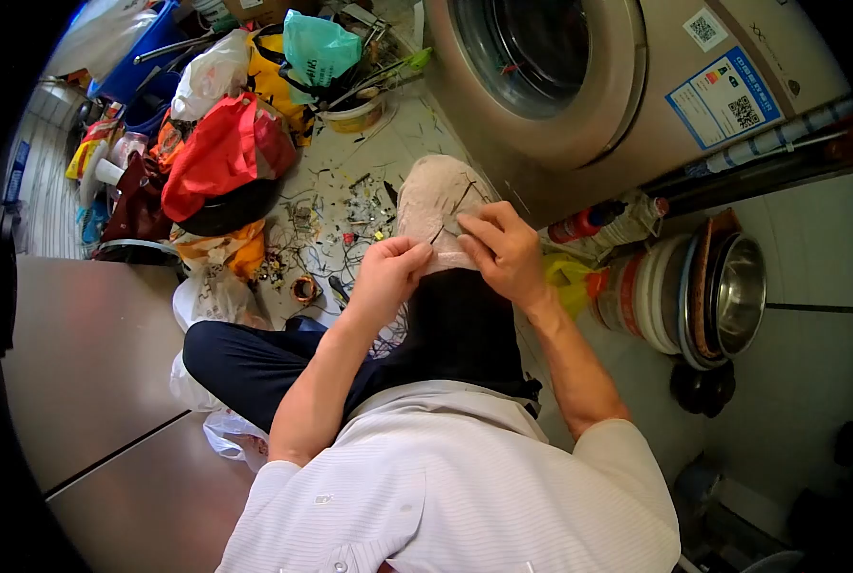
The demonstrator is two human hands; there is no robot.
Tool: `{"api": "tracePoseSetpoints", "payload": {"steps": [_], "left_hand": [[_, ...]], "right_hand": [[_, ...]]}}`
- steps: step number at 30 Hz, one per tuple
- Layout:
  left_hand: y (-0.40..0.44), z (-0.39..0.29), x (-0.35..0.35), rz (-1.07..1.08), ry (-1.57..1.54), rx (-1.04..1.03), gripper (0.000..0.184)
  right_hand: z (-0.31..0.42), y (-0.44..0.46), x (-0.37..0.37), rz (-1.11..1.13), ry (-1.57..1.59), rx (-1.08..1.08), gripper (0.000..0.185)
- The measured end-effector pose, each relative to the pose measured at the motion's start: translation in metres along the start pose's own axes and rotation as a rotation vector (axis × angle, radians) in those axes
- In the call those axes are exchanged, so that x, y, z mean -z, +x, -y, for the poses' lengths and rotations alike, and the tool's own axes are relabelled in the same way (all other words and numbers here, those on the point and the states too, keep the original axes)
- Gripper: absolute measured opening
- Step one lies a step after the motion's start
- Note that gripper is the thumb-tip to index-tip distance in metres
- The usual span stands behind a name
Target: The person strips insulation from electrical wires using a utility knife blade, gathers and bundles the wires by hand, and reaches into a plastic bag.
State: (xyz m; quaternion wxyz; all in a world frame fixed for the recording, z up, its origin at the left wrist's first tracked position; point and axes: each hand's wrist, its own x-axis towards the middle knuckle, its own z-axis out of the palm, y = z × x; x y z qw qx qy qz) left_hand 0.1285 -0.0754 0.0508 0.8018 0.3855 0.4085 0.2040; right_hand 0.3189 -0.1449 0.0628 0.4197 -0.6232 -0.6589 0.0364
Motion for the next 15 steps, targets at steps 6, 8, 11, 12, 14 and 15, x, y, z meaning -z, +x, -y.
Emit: {"api": "tracePoseSetpoints", "payload": {"steps": [6,8,11,12,14,15], "left_hand": [[0.020,-0.001,0.008,0.082,0.028,-0.007,0.019],[0.020,0.006,0.003,0.041,0.161,-0.092,0.020],[0.023,0.018,0.000,-0.198,0.629,-0.529,0.021],[0.022,0.017,-0.001,-0.190,0.587,-0.524,0.021],[0.019,0.015,0.001,-0.184,0.543,-0.515,0.021],[0.014,0.006,0.005,-0.053,0.261,-0.242,0.020]], "right_hand": [[0.004,0.010,0.003,0.120,0.050,0.017,0.023],[0.005,0.010,0.002,0.126,0.026,0.004,0.024],[0.007,0.008,-0.001,0.097,-0.028,0.018,0.024],[0.006,0.008,-0.002,0.099,-0.027,0.020,0.024],[0.006,0.005,-0.003,0.063,-0.068,0.046,0.025],[0.006,0.004,-0.004,0.064,-0.068,0.046,0.025]]}}
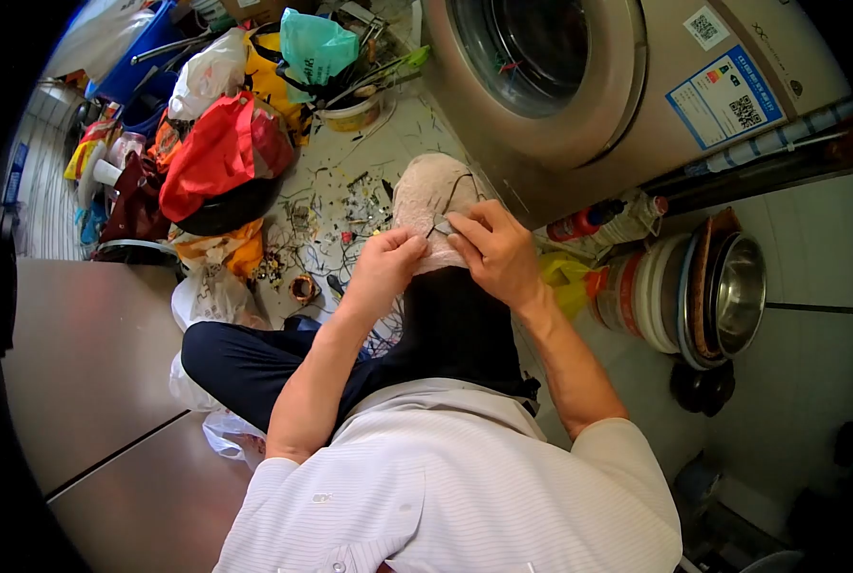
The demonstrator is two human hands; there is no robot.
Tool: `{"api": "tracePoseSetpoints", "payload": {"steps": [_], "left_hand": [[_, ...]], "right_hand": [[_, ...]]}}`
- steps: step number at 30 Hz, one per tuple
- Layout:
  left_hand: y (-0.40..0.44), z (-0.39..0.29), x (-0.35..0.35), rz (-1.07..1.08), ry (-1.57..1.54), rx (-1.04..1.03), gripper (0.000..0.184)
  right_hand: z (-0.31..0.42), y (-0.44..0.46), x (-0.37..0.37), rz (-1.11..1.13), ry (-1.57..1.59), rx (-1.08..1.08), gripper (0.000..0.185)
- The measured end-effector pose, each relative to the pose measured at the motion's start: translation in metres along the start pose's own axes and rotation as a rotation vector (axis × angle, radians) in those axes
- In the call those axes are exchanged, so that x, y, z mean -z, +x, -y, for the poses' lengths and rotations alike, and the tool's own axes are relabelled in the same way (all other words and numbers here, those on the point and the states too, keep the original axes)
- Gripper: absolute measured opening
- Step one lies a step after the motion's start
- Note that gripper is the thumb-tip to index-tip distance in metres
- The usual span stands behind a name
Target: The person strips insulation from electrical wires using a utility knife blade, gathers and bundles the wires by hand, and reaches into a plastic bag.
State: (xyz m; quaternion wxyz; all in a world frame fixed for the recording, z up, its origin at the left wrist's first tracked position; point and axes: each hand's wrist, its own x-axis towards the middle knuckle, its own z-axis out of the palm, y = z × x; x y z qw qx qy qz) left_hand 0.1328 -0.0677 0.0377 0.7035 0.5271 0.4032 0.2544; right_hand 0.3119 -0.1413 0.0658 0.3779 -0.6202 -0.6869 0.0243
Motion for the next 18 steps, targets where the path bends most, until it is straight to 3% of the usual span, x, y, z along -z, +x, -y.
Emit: {"api": "tracePoseSetpoints", "payload": {"steps": [1,10,14,16,18], "left_hand": [[-0.001,-0.005,0.005,0.131,-0.290,0.264,0.020],[-0.006,0.003,0.017,0.311,-0.740,0.470,0.018],[-0.007,0.006,0.014,0.306,-0.764,0.485,0.019],[-0.009,-0.002,0.008,0.165,-0.447,0.327,0.020],[-0.009,-0.007,0.001,0.126,-0.339,0.264,0.021]], "right_hand": [[0.000,-0.001,0.000,-0.007,0.000,-0.002,0.025],[0.004,-0.005,0.000,-0.011,-0.028,0.000,0.027],[0.004,-0.005,-0.001,-0.037,-0.025,0.005,0.029],[0.001,-0.002,0.002,-0.025,0.017,0.028,0.028],[-0.001,-0.001,0.005,-0.010,0.061,0.051,0.028]]}}
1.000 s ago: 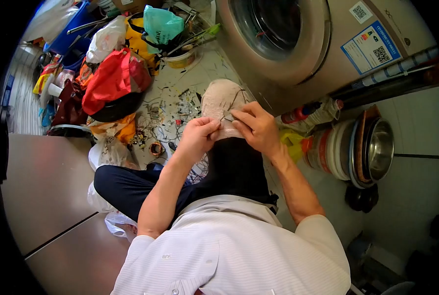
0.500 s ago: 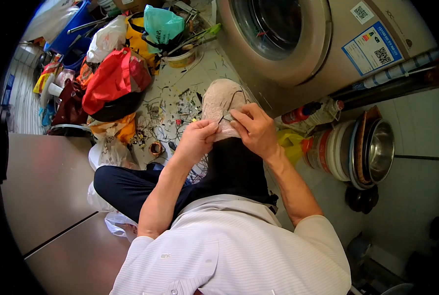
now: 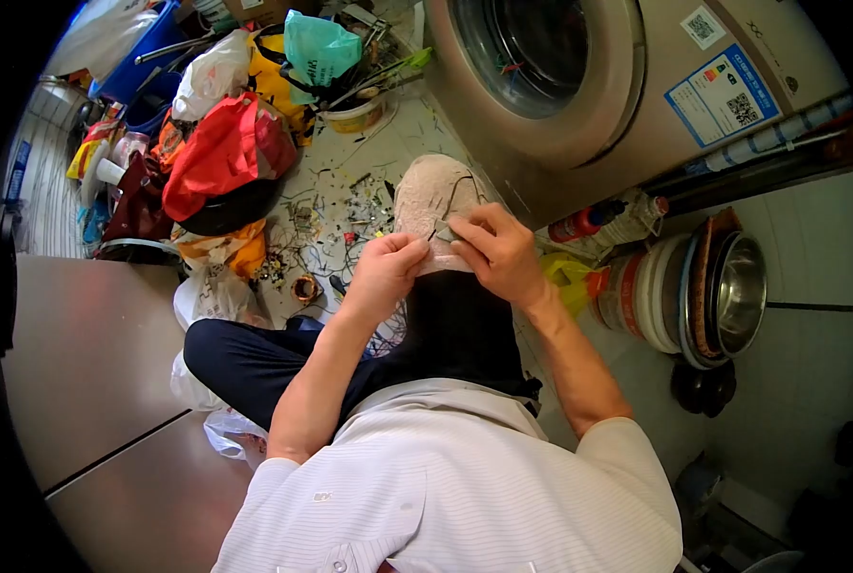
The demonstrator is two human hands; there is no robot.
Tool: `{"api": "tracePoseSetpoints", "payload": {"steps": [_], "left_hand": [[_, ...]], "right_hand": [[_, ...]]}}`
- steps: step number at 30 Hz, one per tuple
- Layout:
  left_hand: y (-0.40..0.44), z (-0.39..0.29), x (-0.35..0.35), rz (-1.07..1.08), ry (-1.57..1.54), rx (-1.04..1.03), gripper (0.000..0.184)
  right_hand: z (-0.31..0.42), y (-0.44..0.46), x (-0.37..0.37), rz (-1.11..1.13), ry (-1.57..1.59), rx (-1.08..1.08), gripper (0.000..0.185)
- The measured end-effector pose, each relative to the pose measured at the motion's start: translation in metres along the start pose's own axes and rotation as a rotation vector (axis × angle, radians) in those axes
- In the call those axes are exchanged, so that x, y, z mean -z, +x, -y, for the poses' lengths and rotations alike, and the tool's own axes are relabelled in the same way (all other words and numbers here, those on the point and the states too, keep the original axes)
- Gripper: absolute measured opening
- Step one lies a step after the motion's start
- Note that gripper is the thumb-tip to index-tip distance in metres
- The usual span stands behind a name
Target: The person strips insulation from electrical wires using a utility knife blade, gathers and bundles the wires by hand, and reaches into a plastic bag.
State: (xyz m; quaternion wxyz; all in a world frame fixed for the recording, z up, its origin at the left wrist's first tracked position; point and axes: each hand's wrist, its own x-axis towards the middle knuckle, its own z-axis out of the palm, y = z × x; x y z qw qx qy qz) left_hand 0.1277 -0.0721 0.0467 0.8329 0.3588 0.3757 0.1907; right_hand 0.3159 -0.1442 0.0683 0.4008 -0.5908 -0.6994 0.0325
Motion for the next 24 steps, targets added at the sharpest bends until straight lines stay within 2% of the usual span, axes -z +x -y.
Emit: {"api": "tracePoseSetpoints", "payload": {"steps": [1,5,7,8,10,11,13,17,19,20,22,24], "left_hand": [[0.001,-0.001,-0.003,-0.042,0.107,-0.063,0.021],[0.007,0.001,-0.005,-0.093,0.220,-0.120,0.022],[0.009,0.005,-0.001,-0.123,0.402,-0.281,0.019],[0.007,0.010,-0.001,-0.123,0.401,-0.281,0.019],[0.000,0.011,-0.006,-0.315,0.819,-0.598,0.014],[-0.001,0.011,-0.007,-0.316,0.817,-0.599,0.014],[-0.005,0.013,-0.008,-0.350,0.959,-0.767,0.012],[0.000,0.019,-0.004,-0.341,0.783,-0.672,0.014],[0.006,0.011,0.002,-0.153,0.380,-0.265,0.021],[0.007,0.008,0.005,-0.155,0.381,-0.266,0.021],[0.002,-0.005,0.003,-0.056,0.313,-0.141,0.025],[0.007,-0.006,0.005,-0.049,0.351,-0.152,0.025]], "right_hand": [[-0.001,0.000,0.001,0.034,0.014,0.019,0.027],[0.000,0.003,0.003,0.107,0.048,-0.010,0.026],[-0.002,0.003,0.000,0.092,0.035,-0.017,0.025],[-0.002,0.003,0.000,0.079,0.022,-0.027,0.025],[0.002,0.003,-0.001,0.070,0.000,-0.035,0.025],[0.004,0.002,-0.002,0.057,-0.024,-0.045,0.025],[0.008,-0.001,-0.004,0.048,-0.033,-0.049,0.025],[0.012,-0.001,-0.001,0.040,-0.030,-0.076,0.026],[0.006,-0.001,0.004,0.033,0.062,-0.094,0.026],[0.004,-0.001,0.006,0.026,0.154,-0.112,0.026],[-0.001,-0.001,0.007,0.003,0.143,-0.152,0.025],[0.000,0.002,0.006,-0.021,0.132,-0.189,0.025]]}}
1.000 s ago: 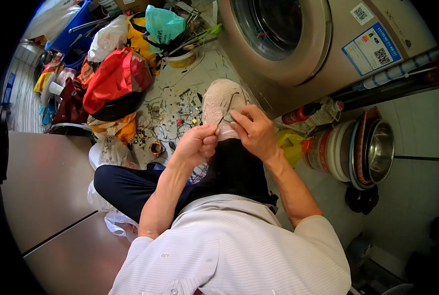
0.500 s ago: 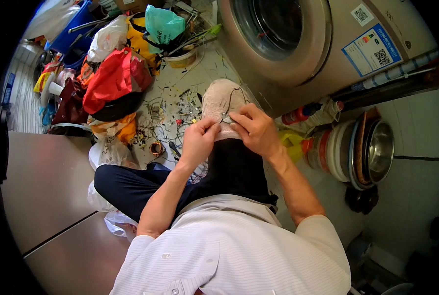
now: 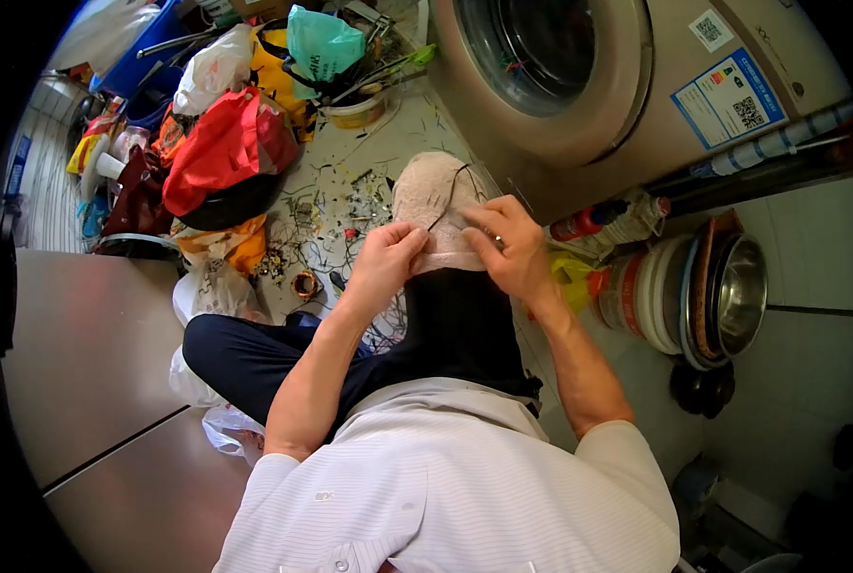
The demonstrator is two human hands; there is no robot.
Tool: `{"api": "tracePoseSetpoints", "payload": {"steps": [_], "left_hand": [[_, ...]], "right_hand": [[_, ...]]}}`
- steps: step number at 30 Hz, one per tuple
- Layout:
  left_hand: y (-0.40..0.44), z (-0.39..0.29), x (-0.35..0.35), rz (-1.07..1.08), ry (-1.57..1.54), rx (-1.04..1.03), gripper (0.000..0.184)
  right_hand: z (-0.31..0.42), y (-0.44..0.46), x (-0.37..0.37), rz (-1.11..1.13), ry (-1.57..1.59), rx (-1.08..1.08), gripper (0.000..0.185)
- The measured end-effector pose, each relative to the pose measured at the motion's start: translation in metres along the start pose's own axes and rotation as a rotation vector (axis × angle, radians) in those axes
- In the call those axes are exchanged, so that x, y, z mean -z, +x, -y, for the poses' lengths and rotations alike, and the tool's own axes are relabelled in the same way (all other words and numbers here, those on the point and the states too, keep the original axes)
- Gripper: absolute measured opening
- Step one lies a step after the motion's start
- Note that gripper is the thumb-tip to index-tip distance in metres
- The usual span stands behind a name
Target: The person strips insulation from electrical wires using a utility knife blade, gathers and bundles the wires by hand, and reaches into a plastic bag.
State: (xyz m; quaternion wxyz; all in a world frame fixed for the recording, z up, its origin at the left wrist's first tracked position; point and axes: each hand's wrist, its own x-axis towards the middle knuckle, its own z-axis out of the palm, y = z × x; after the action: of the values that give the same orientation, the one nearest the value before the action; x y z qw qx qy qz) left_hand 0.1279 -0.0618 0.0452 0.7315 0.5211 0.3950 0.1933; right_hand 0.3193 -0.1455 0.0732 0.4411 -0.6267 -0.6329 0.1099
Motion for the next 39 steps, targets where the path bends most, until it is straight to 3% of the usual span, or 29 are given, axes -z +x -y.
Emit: {"api": "tracePoseSetpoints", "payload": {"steps": [3,5,7,10,12,14,15,17,20,27,29,33,35,39], "left_hand": [[0.003,-0.006,0.001,0.000,0.062,-0.011,0.023],[0.000,-0.007,0.000,-0.012,0.084,-0.012,0.021],[-0.010,-0.001,-0.002,-0.176,0.123,-0.203,0.013],[-0.020,0.013,0.006,-0.316,0.251,-0.290,0.009],[-0.022,0.018,0.006,-0.336,0.224,-0.320,0.009],[-0.021,0.020,0.003,-0.384,0.232,-0.401,0.013],[-0.021,0.016,0.001,-0.383,0.233,-0.404,0.013],[-0.019,0.007,-0.003,-0.331,0.206,-0.217,0.017],[-0.013,-0.001,-0.011,-0.306,0.231,-0.198,0.021],[-0.002,0.002,-0.011,-0.338,0.380,-0.343,0.020],[0.002,0.000,-0.006,-0.158,0.011,-0.036,0.019],[0.003,-0.006,-0.005,-0.128,0.002,0.005,0.016],[0.006,-0.004,-0.002,-0.007,-0.222,0.123,0.014],[0.007,-0.001,0.009,0.071,-0.370,0.236,0.013]], "right_hand": [[0.015,0.004,-0.005,0.148,-0.068,-0.009,0.024],[0.014,0.003,-0.008,0.121,-0.094,-0.021,0.024],[0.009,0.004,-0.012,0.097,-0.117,-0.025,0.023],[0.002,0.002,-0.011,0.045,-0.092,-0.037,0.022],[0.001,0.003,-0.009,0.032,-0.009,-0.133,0.021],[0.001,0.002,-0.010,0.024,-0.029,-0.091,0.022],[0.003,0.001,-0.010,0.007,-0.046,-0.069,0.023],[0.007,-0.002,-0.010,-0.012,-0.063,-0.049,0.024],[0.013,-0.004,-0.012,0.033,-0.096,0.016,0.025],[0.010,0.001,-0.010,0.089,-0.112,0.071,0.024],[0.008,0.001,-0.009,0.091,-0.136,0.098,0.024],[0.006,0.001,-0.008,0.097,-0.133,0.107,0.024],[0.005,0.000,-0.009,0.100,-0.161,0.101,0.025],[0.007,-0.002,-0.011,0.079,-0.175,0.116,0.025]]}}
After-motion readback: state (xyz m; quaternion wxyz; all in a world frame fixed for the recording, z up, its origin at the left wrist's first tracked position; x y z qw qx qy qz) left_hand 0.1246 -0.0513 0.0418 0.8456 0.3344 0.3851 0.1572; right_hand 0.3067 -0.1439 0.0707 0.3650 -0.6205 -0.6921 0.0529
